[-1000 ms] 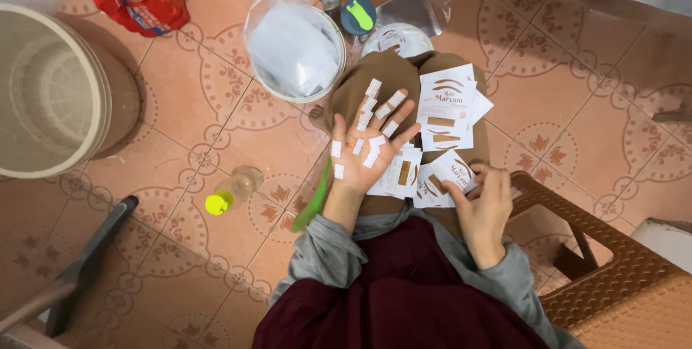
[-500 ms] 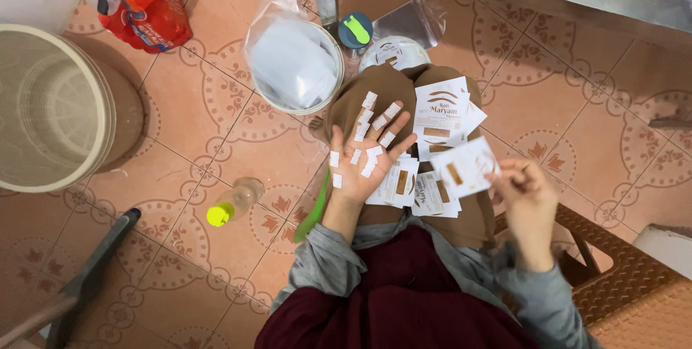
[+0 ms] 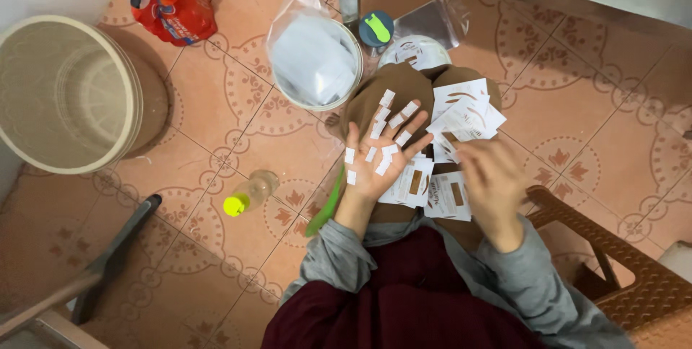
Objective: The person sits on a low stool and separates small rectangular stickers from a larger sheet by hand. They peel the stickers off one by one and place them into a pile on their lap. The person occasionally glances at a nearby table with packaged flatbreads.
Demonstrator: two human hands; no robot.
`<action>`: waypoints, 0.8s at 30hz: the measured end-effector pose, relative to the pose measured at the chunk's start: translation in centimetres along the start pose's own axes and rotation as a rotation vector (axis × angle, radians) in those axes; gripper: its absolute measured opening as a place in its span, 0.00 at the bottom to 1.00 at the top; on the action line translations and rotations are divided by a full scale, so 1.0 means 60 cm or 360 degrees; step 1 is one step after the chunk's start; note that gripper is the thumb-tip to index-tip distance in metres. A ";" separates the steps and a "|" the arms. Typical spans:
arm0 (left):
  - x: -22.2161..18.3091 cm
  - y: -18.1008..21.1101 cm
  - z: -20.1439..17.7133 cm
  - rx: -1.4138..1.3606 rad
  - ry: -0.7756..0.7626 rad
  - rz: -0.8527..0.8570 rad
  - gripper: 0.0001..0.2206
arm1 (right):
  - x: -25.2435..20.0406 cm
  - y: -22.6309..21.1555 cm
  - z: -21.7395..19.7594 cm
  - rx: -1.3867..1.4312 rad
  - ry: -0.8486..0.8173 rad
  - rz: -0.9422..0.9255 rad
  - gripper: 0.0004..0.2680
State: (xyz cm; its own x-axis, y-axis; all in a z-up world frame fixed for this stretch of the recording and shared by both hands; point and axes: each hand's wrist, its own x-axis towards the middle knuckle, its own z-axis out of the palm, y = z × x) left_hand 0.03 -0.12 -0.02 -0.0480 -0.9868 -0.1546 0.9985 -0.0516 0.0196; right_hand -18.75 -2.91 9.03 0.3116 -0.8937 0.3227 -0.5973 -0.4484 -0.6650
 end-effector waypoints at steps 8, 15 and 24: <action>-0.005 -0.002 0.007 -0.0020 -0.0062 -0.0026 0.38 | 0.039 -0.064 0.074 0.0051 -0.0230 -0.0270 0.09; -0.006 -0.002 0.008 -0.0063 -0.0032 -0.0015 0.39 | 0.038 -0.067 0.086 0.0083 -0.0170 -0.0246 0.08; -0.004 -0.005 0.007 0.0211 -0.0061 -0.0007 0.41 | 0.013 -0.090 0.078 0.0083 -0.0273 -0.0398 0.10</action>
